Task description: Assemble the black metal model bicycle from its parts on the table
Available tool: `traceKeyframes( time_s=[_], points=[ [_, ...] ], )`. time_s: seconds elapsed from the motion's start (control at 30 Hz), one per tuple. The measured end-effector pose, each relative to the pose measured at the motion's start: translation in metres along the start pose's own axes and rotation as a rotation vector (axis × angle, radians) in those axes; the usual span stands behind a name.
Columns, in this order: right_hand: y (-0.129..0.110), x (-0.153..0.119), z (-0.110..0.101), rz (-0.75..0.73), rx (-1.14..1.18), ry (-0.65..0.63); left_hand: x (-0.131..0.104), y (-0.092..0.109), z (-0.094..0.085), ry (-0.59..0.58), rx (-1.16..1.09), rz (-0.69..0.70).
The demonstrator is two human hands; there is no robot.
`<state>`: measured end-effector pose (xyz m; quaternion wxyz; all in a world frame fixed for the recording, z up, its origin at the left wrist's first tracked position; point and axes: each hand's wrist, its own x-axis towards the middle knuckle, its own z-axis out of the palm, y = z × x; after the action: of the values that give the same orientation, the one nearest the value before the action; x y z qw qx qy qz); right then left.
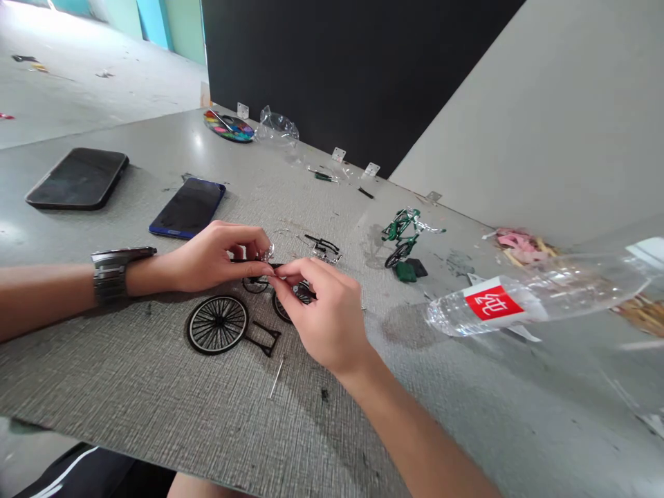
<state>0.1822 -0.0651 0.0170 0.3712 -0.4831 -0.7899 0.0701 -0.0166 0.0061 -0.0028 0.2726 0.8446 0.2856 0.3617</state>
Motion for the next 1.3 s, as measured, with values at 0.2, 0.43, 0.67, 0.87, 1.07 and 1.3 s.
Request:
traceKeyframes(
  time_s=[0.2, 0.43, 0.67, 0.87, 1.07, 1.3],
  points=[
    [0.003, -0.001, 0.001, -0.041, -0.031, -0.004, -0.001, 0.001, 0.0, -0.004, 0.021, 0.031],
    [0.006, -0.001, 0.002, -0.078, -0.059, -0.024, -0.002, -0.001, 0.001, -0.02, 0.032, 0.02],
    [0.007, 0.0, 0.001, -0.088, -0.081, -0.023, -0.001, -0.001, 0.001, -0.022, 0.037, 0.022],
    [0.005, 0.001, 0.002, 0.02, 0.007, 0.025, 0.0, 0.0, 0.001, -0.006, 0.03, 0.017],
    [-0.001, -0.001, 0.005, 0.168, 0.136, 0.114, 0.0, 0.001, 0.0, 0.003, 0.003, -0.008],
    [-0.005, -0.004, 0.01, 0.194, 0.179, 0.157, -0.001, 0.001, 0.0, 0.027, -0.002, 0.011]
  ],
)
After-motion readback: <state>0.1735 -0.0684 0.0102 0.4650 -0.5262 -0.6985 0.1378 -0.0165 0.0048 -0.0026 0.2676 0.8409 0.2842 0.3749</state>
